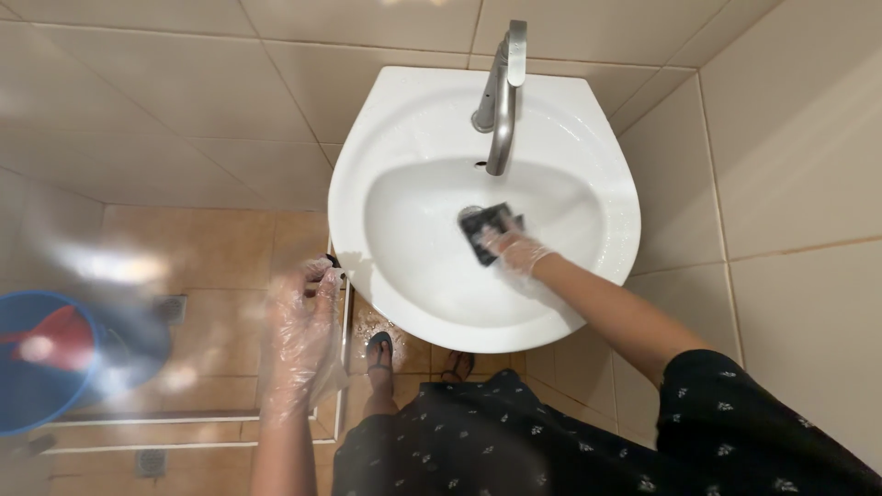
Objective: The person walks into the bathroom, puts on plastic gloves, and cleans a white pedestal sink. They apply a blue cleaning liquid to the sink basin and scrub it with a dark sponge, then rinse the sponge under running water.
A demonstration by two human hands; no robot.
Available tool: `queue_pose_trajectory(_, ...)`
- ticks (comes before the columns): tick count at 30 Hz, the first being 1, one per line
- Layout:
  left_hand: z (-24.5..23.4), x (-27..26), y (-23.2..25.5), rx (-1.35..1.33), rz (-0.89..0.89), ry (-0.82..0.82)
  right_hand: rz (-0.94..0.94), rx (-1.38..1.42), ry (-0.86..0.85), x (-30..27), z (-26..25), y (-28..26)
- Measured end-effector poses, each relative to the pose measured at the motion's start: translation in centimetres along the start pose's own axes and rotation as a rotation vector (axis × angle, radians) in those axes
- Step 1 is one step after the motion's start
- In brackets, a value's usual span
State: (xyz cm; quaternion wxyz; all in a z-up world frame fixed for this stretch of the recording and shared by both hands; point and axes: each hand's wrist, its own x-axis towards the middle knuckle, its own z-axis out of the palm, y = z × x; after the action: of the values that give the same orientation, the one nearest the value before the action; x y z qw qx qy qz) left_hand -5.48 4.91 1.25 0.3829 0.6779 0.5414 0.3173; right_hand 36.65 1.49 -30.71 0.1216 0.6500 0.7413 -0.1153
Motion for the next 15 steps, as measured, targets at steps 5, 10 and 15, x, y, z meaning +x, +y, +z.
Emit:
queue_pose_trajectory(5,0.5,-0.4,-0.5,-0.035,-0.068,-0.025,0.045,-0.053,0.091,5.0,-2.7,-4.5)
queue_pose_trajectory(10,1.4,-0.1,-1.5,-0.049,-0.043,-0.043,-0.008,-0.009,0.102,3.7,-2.0,-6.7)
queue_pose_trajectory(15,-0.6,-1.1,0.2,0.216,-0.101,-0.044,0.194,0.206,0.055,4.0,-5.0,-8.3)
